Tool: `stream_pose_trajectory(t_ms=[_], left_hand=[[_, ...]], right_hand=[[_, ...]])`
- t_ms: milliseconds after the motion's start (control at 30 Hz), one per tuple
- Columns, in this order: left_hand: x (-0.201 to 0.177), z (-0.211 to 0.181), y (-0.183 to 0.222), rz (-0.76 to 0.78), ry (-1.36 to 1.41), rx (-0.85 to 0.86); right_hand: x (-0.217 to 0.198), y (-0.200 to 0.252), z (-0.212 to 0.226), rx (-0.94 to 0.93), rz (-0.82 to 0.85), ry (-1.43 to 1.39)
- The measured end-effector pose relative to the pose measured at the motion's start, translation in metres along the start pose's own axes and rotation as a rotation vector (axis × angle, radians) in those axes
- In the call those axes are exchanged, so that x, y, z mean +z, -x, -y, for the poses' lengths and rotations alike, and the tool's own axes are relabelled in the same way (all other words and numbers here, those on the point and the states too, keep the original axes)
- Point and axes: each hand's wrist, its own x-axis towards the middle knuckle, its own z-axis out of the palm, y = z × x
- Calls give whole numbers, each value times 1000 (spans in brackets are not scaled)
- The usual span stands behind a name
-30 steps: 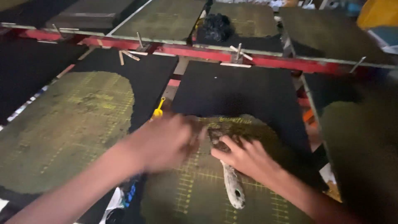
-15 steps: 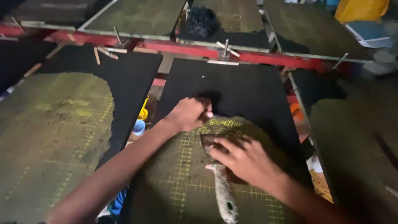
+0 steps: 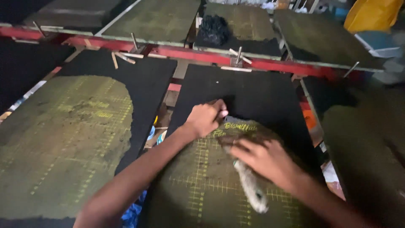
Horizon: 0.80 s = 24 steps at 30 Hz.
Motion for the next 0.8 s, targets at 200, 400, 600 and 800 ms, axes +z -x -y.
stream_pose_trajectory(t_ms=[200, 400, 600, 800], left_hand=[[-38, -19, 14, -16, 264, 36], [-27, -14, 11, -65, 230, 155], [-7, -7, -6, -9, 141, 54], [17, -17, -13, 46, 32, 12]], right_hand=[[-20, -10, -31, 59, 62, -47], [-13, -1, -31, 31, 34, 95], [-21, 1, -32, 45, 21, -140], [-34, -7, -22, 85, -19, -305]])
